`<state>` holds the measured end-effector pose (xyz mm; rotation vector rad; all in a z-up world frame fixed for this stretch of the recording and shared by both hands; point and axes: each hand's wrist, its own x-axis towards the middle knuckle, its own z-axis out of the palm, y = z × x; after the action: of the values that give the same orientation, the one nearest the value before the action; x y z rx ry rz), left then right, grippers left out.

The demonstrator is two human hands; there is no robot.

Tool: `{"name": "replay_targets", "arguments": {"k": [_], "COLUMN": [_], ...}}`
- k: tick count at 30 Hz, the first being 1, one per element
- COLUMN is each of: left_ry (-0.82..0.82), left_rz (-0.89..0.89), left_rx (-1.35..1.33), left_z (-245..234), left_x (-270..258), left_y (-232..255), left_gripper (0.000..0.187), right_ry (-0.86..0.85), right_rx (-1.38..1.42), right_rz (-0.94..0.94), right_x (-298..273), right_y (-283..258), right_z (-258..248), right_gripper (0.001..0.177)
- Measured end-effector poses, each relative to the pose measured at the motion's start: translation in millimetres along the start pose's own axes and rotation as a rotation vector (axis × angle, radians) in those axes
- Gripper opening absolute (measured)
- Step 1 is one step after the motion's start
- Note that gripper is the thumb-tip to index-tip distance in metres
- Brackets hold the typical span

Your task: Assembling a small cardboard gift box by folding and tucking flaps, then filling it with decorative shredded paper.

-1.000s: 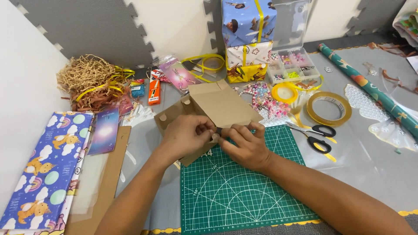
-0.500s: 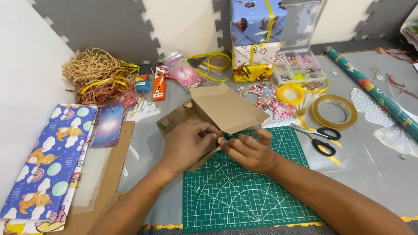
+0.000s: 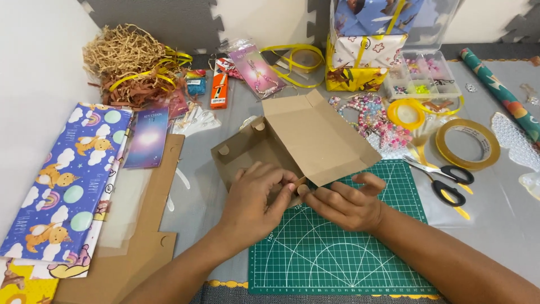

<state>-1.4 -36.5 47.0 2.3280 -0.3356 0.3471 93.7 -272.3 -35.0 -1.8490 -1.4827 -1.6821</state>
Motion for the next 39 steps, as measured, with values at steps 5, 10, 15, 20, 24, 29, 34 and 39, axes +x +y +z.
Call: {"name": "replay_targets", "arguments": {"k": [5,10,15,20,24,29,34,39], "left_ry": [-0.013,-0.033,-0.032,-0.048,-0.047,-0.05,-0.07,-0.094], "left_rz": [-0.002,0.01,0.018,0.024,0.049,0.039,0.034,0.07], "left_rx": [-0.045,-0.114,-0.243,-0.257,-0.237,-0.224,-0.231,-0.234], "left_z": [-2.0,-3.3,-5.4,-7.3,-6.4,-4.8,-4.2,-6.7], "left_x": [1.2,3.6,5.0,5.5,4.0,1.9,3.5,5.0], "left_y": [-4.2,-5.5,-0.3,-3.3,-7.4,-9.4,-11.2,-9.3], "left_gripper": [0.019,0.019,0.022,0.023,0.024,0.024,0.024,0.024], "right_ry": [-0.026,-0.03,0.005,0.016,0.034,0.033,0.032,0.062], "right_rx": [0.026,0.042,0.058,0.082,0.095,0.095,0.054,-0.014], "right_rz": [0.038,0.047,0.058,0.083,0.104,0.073,0.051,0.037], "right_x": [-1.3,-0.6,0.9,9.8,10.7,13.3,14.4,13.9], "right_y": [-3.3,-1.8,-2.8,-3.9,-5.6,-4.8,-5.9,-9.6], "right_z": [-2.2,-1.8,1.6,-1.1,-1.9,-7.1,-5.5,-6.3], "right_gripper": [0.021,0.021,0.024,0.021,0.022,0.02,0.017,0.018]}}
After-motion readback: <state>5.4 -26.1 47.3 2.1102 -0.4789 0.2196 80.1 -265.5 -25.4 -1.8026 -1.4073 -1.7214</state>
